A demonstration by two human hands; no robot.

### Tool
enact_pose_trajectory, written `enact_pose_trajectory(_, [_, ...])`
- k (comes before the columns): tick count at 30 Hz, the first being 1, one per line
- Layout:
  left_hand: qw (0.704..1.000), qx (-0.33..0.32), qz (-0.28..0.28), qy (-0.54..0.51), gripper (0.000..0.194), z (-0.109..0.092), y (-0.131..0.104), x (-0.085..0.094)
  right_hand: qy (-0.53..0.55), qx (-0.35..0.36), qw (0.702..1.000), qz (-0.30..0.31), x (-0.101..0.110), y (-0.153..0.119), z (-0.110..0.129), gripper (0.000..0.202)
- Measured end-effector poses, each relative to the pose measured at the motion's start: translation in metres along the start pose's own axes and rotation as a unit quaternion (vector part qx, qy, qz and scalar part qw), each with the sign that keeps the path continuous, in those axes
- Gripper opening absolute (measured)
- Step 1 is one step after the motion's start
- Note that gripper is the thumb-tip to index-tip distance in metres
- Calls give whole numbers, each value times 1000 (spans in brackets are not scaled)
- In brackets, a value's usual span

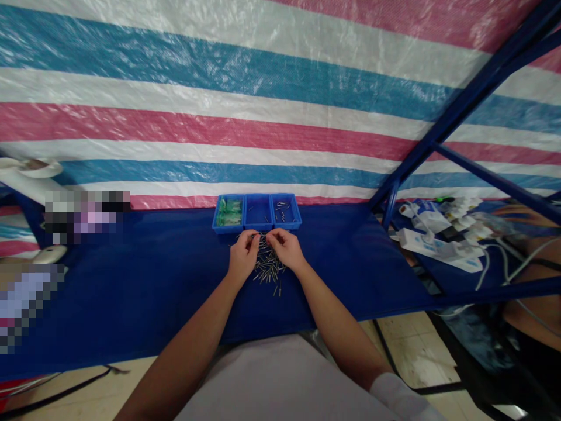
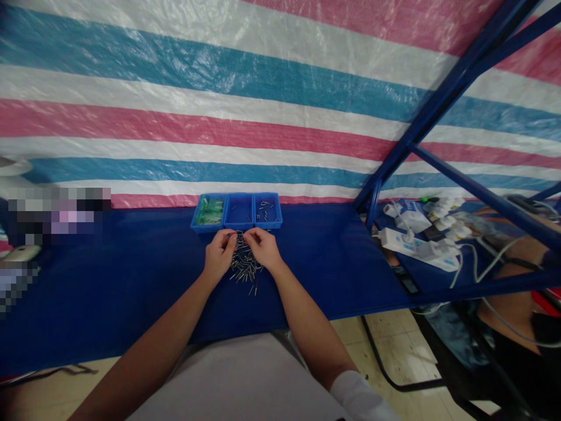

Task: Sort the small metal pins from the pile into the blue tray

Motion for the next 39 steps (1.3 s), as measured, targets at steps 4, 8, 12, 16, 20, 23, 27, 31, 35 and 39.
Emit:
enact_pose_trajectory(4, [1000,-7,7,7,24,-2,0,0,-14,1,1000,0,1,0,1,22])
enact_pose_trajectory(8, [1000,-2,15,16,25,-2,0,-1,-8,1,1000,-7,1,-1,3,22])
enact_pose_trajectory(12, [999,-2,23,30,29,-2,0,-1,26,-6,1000,-5,-1,-1,0,19])
enact_pose_trajectory(16, [999,-3,20,46,35,-3,0,0,42,-10,999,-9,-3,-1,-4,20])
enact_pose_trajectory(20, [999,-1,18,34,35,-2,0,-1,34,-13,999,-10,-2,0,-5,19])
enact_pose_trajectory(23, [1000,4,10,8,29,0,0,-1,34,-18,999,-14,-1,1,-6,19])
enact_pose_trajectory(27, [1000,5,5,3,26,0,1,-1,25,-23,999,-21,0,1,-8,20])
enact_pose_trajectory(31, [1000,-1,5,3,23,0,1,-1,28,-18,999,-26,1,1,-8,20])
enact_pose_trajectory(35, [1000,4,11,7,27,2,0,-1,29,-18,999,-35,1,0,-6,19])
enact_pose_trajectory(39, [1000,12,12,21,31,2,0,0,26,-19,999,-30,0,0,-4,19])
Point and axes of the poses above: each hand's wrist, its own y-axis towards the middle knuckle, its own x-axis out of the back of the hand, z = x × y, the point moved 5 cm from there along y, towards the middle knuckle, and after that the axes turned 10 degrees about -y, right-handed, at the moved point
